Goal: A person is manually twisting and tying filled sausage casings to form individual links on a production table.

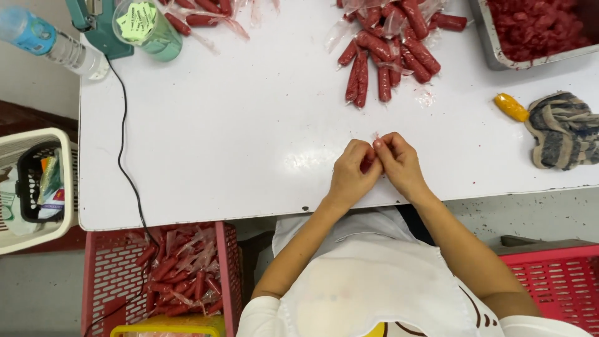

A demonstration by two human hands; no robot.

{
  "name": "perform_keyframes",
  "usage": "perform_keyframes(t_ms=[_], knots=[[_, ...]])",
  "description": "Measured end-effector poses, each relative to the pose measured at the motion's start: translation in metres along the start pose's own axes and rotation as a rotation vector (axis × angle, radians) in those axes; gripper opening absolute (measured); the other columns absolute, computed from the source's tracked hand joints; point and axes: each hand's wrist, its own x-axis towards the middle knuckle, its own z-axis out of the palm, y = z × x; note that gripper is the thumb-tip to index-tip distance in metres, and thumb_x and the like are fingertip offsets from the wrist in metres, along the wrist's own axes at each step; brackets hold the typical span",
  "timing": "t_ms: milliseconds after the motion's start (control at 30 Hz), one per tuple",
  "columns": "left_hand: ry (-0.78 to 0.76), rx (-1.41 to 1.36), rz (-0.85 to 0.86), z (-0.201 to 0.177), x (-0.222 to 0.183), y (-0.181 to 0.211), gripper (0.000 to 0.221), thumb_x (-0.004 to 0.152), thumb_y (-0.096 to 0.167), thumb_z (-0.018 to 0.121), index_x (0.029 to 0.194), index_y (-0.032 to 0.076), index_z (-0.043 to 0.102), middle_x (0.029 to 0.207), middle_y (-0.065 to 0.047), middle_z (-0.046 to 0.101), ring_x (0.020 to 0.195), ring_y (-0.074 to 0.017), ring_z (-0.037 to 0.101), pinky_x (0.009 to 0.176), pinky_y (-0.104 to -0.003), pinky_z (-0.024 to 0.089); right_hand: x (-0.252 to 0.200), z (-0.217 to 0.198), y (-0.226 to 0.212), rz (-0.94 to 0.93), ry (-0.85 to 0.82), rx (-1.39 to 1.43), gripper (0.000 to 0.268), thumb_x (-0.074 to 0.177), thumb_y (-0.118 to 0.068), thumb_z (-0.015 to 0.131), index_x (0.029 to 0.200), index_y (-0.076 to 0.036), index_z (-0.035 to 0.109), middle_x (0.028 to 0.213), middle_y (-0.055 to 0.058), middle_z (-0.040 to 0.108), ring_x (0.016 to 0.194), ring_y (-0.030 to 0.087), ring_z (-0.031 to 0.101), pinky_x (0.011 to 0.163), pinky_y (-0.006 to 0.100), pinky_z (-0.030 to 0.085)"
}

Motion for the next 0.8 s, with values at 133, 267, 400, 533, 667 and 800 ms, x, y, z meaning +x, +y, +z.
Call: perform_keyframes(t_ms=[133, 267, 400, 533, 667, 800], knots=[[-0.048, 0.038, -0.147, 0.023, 0.003, 0.008, 0.008, 0.098, 0.015, 0.063, 0.098, 0.007, 0.063, 0.083, -0.009, 0.058, 0.077, -0.0282, 0.067, 0.064, -0.037, 0.057, 0.004, -0.022, 0.003, -0.315, 0.134, -0.305, 0.007, 0.108, -0.007, 0.062, 0.105, -0.001, 0.061, 0.081, 0.014, 0.062, 0.068, 0.028, 0.066, 0.055, 0.035, 0.053], [-0.283, 0.085, -0.192, 0.023, -0.004, 0.003, 0.016, 0.102, 0.019, 0.057, 0.103, 0.008, 0.067, 0.086, -0.009, 0.064, 0.083, -0.0272, 0.070, 0.071, -0.038, 0.058, 0.018, -0.018, -0.037, 0.010, 0.330, 0.229, 0.012, 0.108, -0.003, 0.052, 0.098, -0.007, 0.054, 0.074, 0.005, 0.053, 0.054, 0.012, 0.049, 0.040, 0.023, 0.042], [-0.307, 0.010, -0.342, -0.033, -0.011, -0.005, 0.022, 0.103, 0.022, 0.057, 0.107, 0.005, 0.069, 0.089, -0.017, 0.070, 0.088, -0.0386, 0.072, 0.073, -0.047, 0.058, 0.042, -0.004, -0.029, -0.028, 0.210, 0.206, 0.012, 0.107, 0.000, 0.054, 0.097, -0.004, 0.059, 0.077, 0.007, 0.053, 0.056, 0.015, 0.054, 0.043, 0.027, 0.047], [-0.317, 0.625, -0.557, -0.155, -0.050, -0.029, 0.019, 0.095, 0.012, 0.058, 0.103, 0.002, 0.073, 0.087, -0.020, 0.072, 0.085, -0.0402, 0.073, 0.073, -0.049, 0.058, 0.117, -0.012, -0.025, -0.844, 0.310, -0.932, 0.012, 0.103, -0.013, 0.069, 0.107, -0.004, 0.064, 0.098, 0.015, 0.060, 0.089, 0.034, 0.061, 0.072, 0.044, 0.048], [-0.358, 1.516, -1.021, -0.259, -0.121, -0.043, 0.026, 0.097, 0.024, 0.055, 0.101, 0.013, 0.078, 0.093, -0.016, 0.075, 0.093, -0.0403, 0.068, 0.073, -0.051, 0.049, 0.179, -0.032, 0.012, -0.803, 0.457, -1.609, 0.010, 0.098, -0.019, 0.065, 0.105, -0.013, 0.065, 0.079, 0.003, 0.060, 0.081, 0.024, 0.063, 0.070, 0.046, 0.042], [-0.243, 1.470, -0.704, -0.236, -0.072, -0.003, 0.031, 0.088, 0.038, 0.072, 0.105, 0.012, 0.076, 0.093, -0.017, 0.073, 0.091, -0.0399, 0.071, 0.072, -0.047, 0.055, 0.146, -0.020, -0.023, -0.615, 0.086, -1.402, 0.010, 0.096, -0.013, 0.062, 0.092, -0.004, 0.064, 0.070, 0.013, 0.064, 0.070, 0.036, 0.068, 0.055, 0.050, 0.048]])
